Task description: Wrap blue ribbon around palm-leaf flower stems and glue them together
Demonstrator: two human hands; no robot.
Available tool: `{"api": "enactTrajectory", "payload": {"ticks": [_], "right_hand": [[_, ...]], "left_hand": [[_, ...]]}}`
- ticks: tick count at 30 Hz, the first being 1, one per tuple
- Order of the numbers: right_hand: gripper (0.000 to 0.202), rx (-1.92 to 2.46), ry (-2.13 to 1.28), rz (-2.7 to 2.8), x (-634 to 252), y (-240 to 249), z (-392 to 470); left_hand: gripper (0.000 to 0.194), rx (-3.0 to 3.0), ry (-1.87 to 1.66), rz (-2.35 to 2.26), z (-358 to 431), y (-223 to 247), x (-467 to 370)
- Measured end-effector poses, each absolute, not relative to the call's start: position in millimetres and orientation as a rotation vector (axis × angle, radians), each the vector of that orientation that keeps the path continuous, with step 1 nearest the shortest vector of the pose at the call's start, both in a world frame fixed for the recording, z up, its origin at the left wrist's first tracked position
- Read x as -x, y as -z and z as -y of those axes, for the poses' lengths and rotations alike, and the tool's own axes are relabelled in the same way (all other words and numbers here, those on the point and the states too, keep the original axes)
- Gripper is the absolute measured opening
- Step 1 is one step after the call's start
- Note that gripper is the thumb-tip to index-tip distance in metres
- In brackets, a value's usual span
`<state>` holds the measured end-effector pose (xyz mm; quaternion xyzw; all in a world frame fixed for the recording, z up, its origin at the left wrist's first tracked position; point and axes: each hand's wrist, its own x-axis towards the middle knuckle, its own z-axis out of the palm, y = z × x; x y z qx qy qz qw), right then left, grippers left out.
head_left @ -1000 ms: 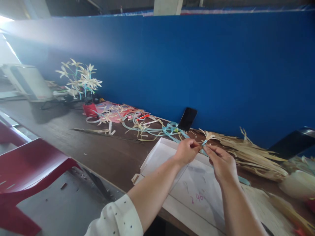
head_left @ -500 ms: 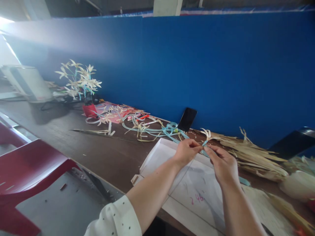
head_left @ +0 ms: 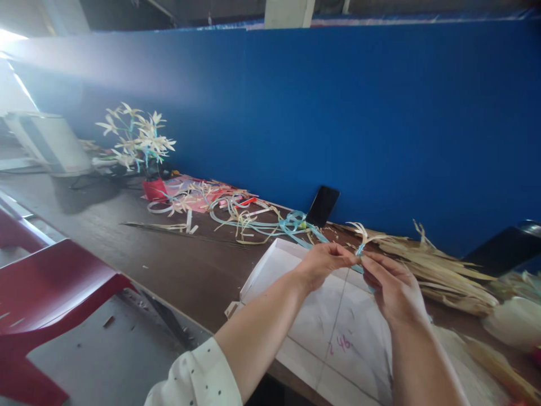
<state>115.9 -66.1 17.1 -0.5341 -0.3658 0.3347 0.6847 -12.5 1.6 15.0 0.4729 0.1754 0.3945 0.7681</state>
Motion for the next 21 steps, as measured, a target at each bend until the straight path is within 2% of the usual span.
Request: {"api": "enactTrajectory", "payload": {"ticks": [8, 21], "right_hand": [[0.025, 1.140, -0.824, 0.820, -114.3, -24.2, 70.8], [0.035, 1.178, -0.676, 0.975, -122.4, -28.3, 70.3]], "left_hand": [[0.034, -0.993, -0.790, -0.305, 3.2, -21.9, 16.6], [0.037, -1.133, -0.904, -0.450, 12.0, -38.3, 12.5]]}}
